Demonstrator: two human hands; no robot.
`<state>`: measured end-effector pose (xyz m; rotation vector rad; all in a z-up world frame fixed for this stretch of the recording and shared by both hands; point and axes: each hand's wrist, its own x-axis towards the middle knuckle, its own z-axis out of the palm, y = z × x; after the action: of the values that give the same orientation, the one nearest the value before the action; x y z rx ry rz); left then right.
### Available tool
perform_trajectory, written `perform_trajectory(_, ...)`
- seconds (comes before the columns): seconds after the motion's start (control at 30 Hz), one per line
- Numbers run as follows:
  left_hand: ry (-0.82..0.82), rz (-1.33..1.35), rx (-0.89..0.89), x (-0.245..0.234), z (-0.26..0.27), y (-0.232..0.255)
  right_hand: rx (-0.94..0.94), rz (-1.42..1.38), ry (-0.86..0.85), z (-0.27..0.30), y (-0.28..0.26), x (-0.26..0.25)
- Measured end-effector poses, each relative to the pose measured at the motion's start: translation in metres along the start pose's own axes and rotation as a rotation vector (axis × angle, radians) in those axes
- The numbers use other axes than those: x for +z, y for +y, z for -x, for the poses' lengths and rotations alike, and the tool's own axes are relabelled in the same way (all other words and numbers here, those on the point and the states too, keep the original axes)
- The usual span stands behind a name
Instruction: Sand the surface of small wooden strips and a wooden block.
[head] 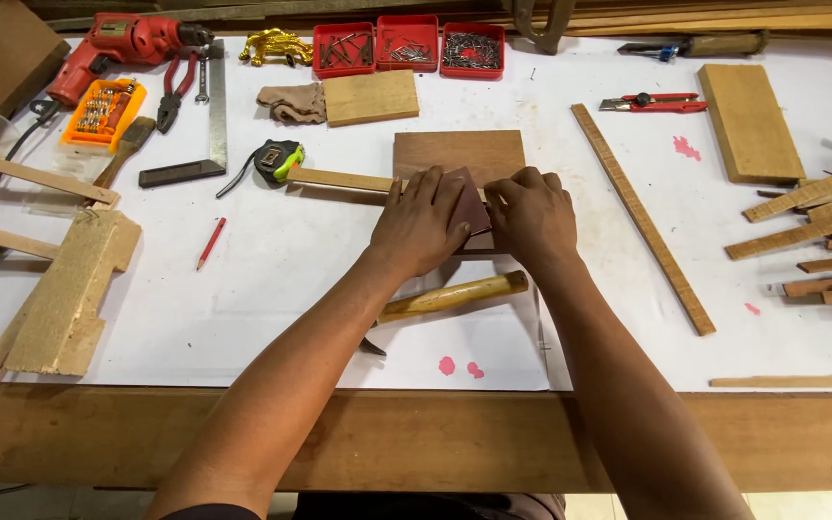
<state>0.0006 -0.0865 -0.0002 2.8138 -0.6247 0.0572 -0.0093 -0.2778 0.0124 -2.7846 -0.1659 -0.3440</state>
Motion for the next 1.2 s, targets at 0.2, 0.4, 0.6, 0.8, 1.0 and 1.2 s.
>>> perform_trajectory(0.2, 0.091, -0.183, 0.075, 0.010, -0.011, 0.038, 0.041, -0.053, 0.014, 0.002, 0.016, -0.011)
perform_trajectory(0.4, 0.043, -0.029, 0.032, 0.014, -0.007, 0.037, -0.136, -0.038, 0.211, 0.001, 0.009, 0.008)
perform_trajectory(0.6, 0.052, 0.003, 0.060, 0.022, -0.001, 0.002, -0.145, 0.003, 0.141, -0.007, -0.002, 0.024)
perform_trajectory(0.8, -0.026, -0.023, 0.048, -0.007, 0.014, -0.039, -0.110, 0.149, 0.116, -0.002, -0.059, 0.015)
perform_trajectory(1.0, 0.070, 0.034, -0.071, -0.011, 0.018, -0.106, -0.190, 0.274, 0.180, 0.000, -0.067, 0.022)
perform_trajectory(1.2, 0.163, -0.150, -0.100, -0.004, 0.017, -0.105, -0.178, 0.204, 0.139, 0.000, -0.066, 0.020)
